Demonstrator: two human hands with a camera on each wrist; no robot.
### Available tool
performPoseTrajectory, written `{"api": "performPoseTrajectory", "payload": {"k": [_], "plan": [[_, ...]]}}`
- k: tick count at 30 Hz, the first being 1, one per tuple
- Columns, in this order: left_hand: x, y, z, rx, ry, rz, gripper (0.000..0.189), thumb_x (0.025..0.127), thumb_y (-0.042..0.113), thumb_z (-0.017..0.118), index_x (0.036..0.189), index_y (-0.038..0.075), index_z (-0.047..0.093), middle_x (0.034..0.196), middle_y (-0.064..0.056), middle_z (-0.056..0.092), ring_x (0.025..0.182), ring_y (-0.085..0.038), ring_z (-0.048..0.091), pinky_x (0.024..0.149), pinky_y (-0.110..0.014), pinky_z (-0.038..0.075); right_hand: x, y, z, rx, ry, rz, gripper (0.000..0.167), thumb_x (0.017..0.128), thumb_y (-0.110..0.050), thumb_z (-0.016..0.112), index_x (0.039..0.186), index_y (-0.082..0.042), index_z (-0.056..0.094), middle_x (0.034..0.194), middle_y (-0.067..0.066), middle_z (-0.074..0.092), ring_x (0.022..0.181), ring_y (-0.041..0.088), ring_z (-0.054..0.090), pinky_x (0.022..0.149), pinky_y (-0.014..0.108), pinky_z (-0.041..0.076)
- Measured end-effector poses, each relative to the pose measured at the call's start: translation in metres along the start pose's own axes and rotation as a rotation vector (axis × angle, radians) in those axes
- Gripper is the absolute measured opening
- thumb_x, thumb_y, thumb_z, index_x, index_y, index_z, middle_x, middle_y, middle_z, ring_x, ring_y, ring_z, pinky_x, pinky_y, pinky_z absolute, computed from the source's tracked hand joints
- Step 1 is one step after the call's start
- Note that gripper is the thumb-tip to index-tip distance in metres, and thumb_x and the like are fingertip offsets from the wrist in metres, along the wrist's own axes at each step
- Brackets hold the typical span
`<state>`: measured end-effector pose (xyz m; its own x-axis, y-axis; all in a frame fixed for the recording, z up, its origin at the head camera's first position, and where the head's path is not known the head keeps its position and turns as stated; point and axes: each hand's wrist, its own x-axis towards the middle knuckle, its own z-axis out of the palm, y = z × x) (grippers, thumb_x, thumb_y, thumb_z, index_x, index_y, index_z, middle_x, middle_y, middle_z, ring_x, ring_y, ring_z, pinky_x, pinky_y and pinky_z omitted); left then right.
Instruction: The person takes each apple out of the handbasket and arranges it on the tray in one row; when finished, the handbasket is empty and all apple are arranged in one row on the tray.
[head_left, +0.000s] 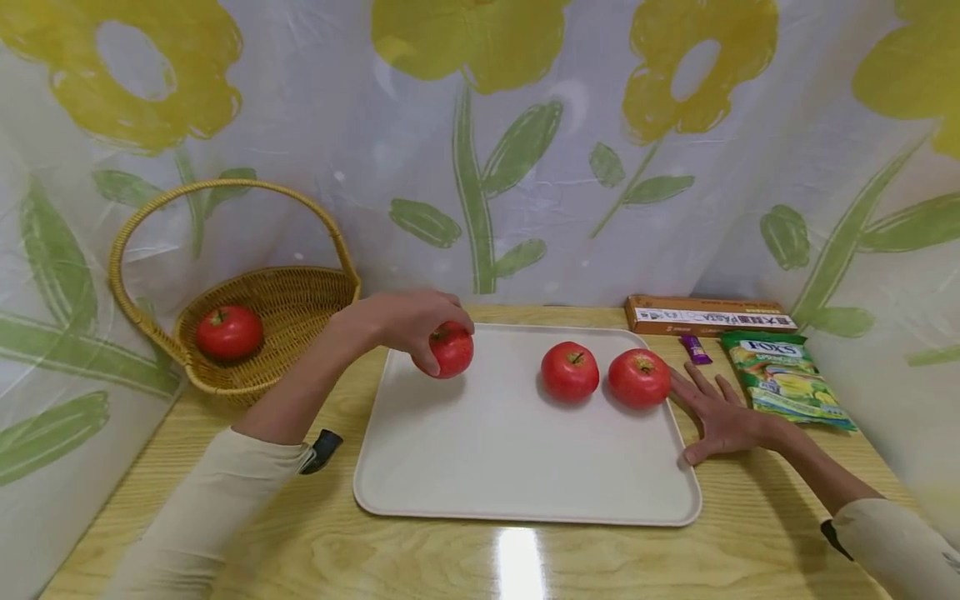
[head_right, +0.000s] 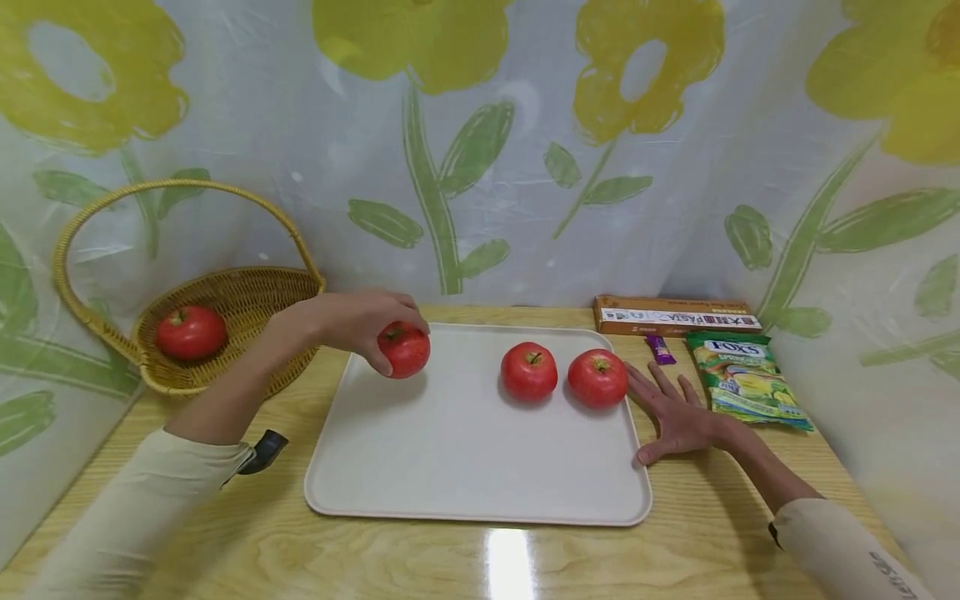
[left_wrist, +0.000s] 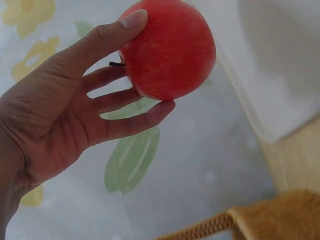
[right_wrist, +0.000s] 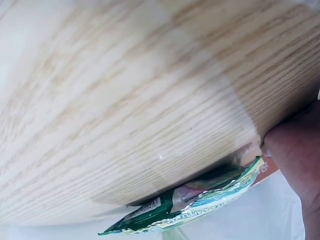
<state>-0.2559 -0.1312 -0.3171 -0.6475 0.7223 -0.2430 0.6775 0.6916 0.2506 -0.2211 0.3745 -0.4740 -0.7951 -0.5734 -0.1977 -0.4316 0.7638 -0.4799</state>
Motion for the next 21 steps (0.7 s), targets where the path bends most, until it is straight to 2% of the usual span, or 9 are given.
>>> {"api": "performPoseTrajectory", "payload": {"k": [10, 15, 18, 21], "plan": [[0.039, 0.019, 0.016, 0.018, -0.031, 0.053, 0.054, 0.086, 0.017, 0.084, 0.136, 0.011, 0.066, 0.135, -0.01, 0.065, 0.126, -0.027, 0.059, 0.095, -0.039, 0.061, -0.002, 0.0, -0.001, -0.026, 0.019, -0.032, 0.127, 0.078, -0.077, 0.073, 0.169, -0.022, 0.004, 0.171, 0.033, 0.003, 0.157, 0.056, -0.015, 0.114, 0.085, -0.01], [0.055, 0.025, 0.025, 0.056, -0.042, 0.09, 0.053, 0.086, 0.016, 0.083, 0.136, 0.008, 0.065, 0.133, -0.011, 0.067, 0.126, -0.027, 0.059, 0.096, -0.038, 0.06, 0.0, 0.001, -0.001, -0.026, 0.011, -0.027, 0.127, 0.077, -0.077, 0.074, 0.169, -0.02, 0.007, 0.171, 0.033, 0.003, 0.157, 0.057, -0.015, 0.115, 0.084, -0.011], [0.062, 0.028, 0.032, 0.058, -0.063, 0.064, 0.054, 0.087, 0.017, 0.083, 0.137, 0.009, 0.063, 0.135, -0.01, 0.067, 0.127, -0.026, 0.059, 0.098, -0.038, 0.06, 0.001, 0.001, -0.001, -0.02, 0.009, -0.021, 0.128, 0.076, -0.077, 0.074, 0.168, -0.017, 0.008, 0.171, 0.032, 0.003, 0.157, 0.057, -0.015, 0.115, 0.084, -0.011], [0.067, 0.03, 0.038, 0.059, -0.08, 0.004, 0.054, 0.089, 0.021, 0.083, 0.138, 0.012, 0.063, 0.136, -0.007, 0.066, 0.129, -0.025, 0.057, 0.099, -0.039, 0.059, -0.001, 0.001, 0.0, -0.011, 0.013, -0.022, 0.128, 0.076, -0.076, 0.075, 0.168, -0.016, 0.009, 0.171, 0.033, 0.003, 0.157, 0.058, -0.015, 0.114, 0.085, -0.011]]}}
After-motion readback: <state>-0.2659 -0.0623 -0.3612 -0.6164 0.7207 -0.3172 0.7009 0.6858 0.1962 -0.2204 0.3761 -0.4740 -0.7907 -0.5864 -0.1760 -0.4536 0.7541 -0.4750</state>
